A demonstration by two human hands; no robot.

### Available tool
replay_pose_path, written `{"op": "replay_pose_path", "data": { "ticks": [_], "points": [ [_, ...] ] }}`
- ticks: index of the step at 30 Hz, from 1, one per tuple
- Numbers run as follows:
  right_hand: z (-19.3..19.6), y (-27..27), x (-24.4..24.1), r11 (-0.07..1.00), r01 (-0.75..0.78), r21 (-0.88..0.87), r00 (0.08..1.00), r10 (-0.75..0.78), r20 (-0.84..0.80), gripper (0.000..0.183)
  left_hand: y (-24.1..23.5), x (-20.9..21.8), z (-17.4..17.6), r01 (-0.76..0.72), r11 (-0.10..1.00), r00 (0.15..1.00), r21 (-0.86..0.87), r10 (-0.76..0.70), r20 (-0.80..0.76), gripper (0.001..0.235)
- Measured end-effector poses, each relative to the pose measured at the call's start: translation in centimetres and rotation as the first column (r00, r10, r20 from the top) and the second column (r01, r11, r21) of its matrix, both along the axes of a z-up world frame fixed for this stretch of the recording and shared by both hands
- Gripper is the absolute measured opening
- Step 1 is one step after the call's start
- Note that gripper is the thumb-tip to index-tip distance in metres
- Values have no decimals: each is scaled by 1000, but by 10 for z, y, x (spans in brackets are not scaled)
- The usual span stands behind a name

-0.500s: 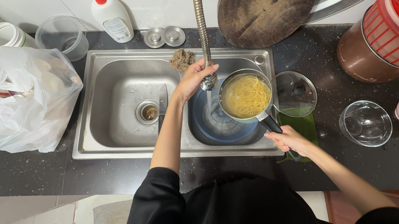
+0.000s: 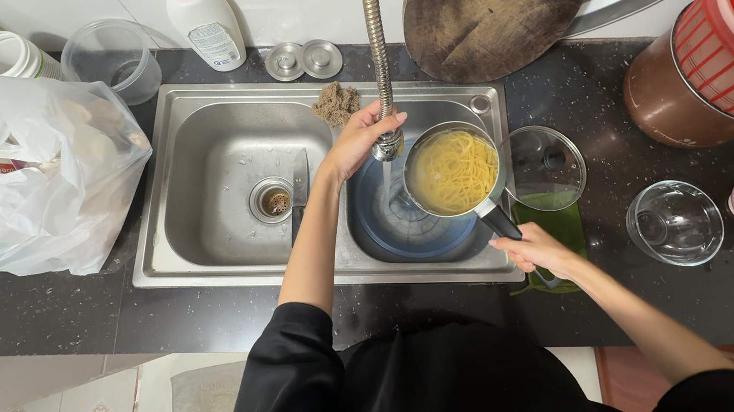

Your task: The person boils pasta in a pot on an induction cooktop, then moves it to the sink to rinse under running water using chopsticks. They return the pot to the stove and stir a separate pan containing a brown sauce.

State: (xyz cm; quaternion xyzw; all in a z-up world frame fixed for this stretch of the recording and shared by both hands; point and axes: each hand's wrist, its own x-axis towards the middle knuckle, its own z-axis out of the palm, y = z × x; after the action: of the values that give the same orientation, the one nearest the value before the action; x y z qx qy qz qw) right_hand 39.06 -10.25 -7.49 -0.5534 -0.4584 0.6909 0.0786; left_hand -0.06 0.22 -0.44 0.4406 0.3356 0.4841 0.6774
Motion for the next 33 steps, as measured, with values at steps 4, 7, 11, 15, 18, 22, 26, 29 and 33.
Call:
{"op": "replay_pose_path", "data": {
  "ticks": [4,7,11,15,18,22,26,29,33],
  "points": [
    [5,3,-1,1000,-22,13,1000,21,18,41,-2,1,4,4,1000,1000,-23,-4,9,18],
    [6,4,-1,999,-35,21,999,35,17,41,-1,1,4,-8,1000,1000,0,8,-15,17],
    [4,4,0,998,-59,36,998,59,3,41,0,1,1,-10,1000,1000,1,10,-27,18],
    [7,3,-2,996,-76,46,997,76,4,41,-3,2,7,-6,1000,1000,0,6,-24,18],
    [8,3,-5,997,-74,39,997,74,5,41,0,2,1,-12,1000,1000,12,12,-28,17],
    [11,3,-6,996,-81,46,997,80,6,42,-1,2,6,4,1000,1000,1,-4,-6,19],
    [10,4,-6,996,-82,47,997,82,9,42,-5,2,13,7,1000,1000,-2,-7,-5,19],
    [6,5,-3,995,-84,49,996,84,2,42,-5,3,14,8,1000,1000,-7,-8,2,19],
    [8,5,-5,994,-93,57,996,93,-2,42,-1,2,3,-1,1000,1000,19,1,-12,18]
  ]
}}
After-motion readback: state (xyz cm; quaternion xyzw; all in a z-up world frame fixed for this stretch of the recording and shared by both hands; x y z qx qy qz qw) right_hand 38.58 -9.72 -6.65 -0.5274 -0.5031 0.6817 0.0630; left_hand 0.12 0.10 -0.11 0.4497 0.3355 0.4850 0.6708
